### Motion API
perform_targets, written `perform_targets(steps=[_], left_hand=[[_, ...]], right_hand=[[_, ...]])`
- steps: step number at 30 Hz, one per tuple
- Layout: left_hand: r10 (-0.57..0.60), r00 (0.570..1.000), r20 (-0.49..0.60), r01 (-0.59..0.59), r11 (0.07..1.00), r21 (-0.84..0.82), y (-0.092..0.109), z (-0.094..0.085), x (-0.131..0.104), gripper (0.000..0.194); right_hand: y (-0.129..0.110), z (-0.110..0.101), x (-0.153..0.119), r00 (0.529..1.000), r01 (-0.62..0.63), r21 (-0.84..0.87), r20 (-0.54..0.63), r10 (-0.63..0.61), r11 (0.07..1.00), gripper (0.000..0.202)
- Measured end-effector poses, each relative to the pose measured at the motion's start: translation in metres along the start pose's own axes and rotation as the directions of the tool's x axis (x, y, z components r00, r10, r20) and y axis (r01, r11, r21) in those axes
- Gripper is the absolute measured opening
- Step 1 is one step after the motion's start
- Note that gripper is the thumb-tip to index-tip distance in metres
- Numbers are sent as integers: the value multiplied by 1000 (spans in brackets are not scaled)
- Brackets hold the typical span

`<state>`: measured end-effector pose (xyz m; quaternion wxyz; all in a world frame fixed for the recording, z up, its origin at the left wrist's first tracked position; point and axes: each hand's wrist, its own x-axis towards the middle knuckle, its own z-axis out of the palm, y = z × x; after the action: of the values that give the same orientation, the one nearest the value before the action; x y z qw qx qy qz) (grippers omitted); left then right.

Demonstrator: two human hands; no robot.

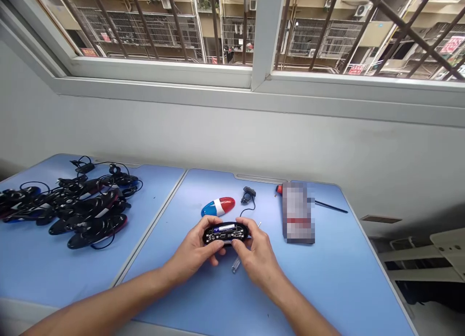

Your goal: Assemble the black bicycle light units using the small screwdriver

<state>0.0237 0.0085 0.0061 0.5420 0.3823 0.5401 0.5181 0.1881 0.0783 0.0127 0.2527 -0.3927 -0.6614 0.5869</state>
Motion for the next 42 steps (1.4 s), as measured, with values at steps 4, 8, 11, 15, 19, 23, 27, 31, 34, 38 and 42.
perform_targets(steps=[4,8,11,15,19,23,27,31,34,38,42], left_hand=[[1,1000,-3,-1,1000,16,-5,1,0,34],[-39,999,21,38,999,34,-5,-1,3,36],[-85,995,58,82,995,51,-3,-3,7,40],[-118,989,91,108,988,114,-1,-6,10,43],[-112,991,72,84,945,316,-1,-10,7,39],[69,995,78,-101,810,577,4,-14,3,32],[171,982,82,-172,623,763,14,-22,2,35],[230,972,41,-150,480,865,28,-39,9,28],[356,935,-5,-156,422,893,34,-50,18,27],[371,929,3,-169,415,894,30,-52,33,44],[308,951,41,-196,493,848,17,-44,51,63]], right_hand=[[5,1,0,1000,10,-35,-12,-10,999,40],[8,-6,3,999,-2,-97,37,6,995,46],[0,-21,4,997,-35,-201,56,47,979,58],[-21,-39,1,998,-54,-467,4,64,883,43],[-31,-38,-5,998,-55,-778,-17,66,625,27],[-31,-26,-9,981,-54,-929,19,192,366,28],[-31,-25,-9,979,-28,-960,30,202,279,24],[-29,-34,-8,986,-38,-969,3,166,243,28],[-25,-39,-4,991,-44,-975,-14,137,216,32],[-20,-42,0,995,-45,-981,-26,101,190,36],[-18,-44,1,997,-28,-984,-15,73,174,36]])
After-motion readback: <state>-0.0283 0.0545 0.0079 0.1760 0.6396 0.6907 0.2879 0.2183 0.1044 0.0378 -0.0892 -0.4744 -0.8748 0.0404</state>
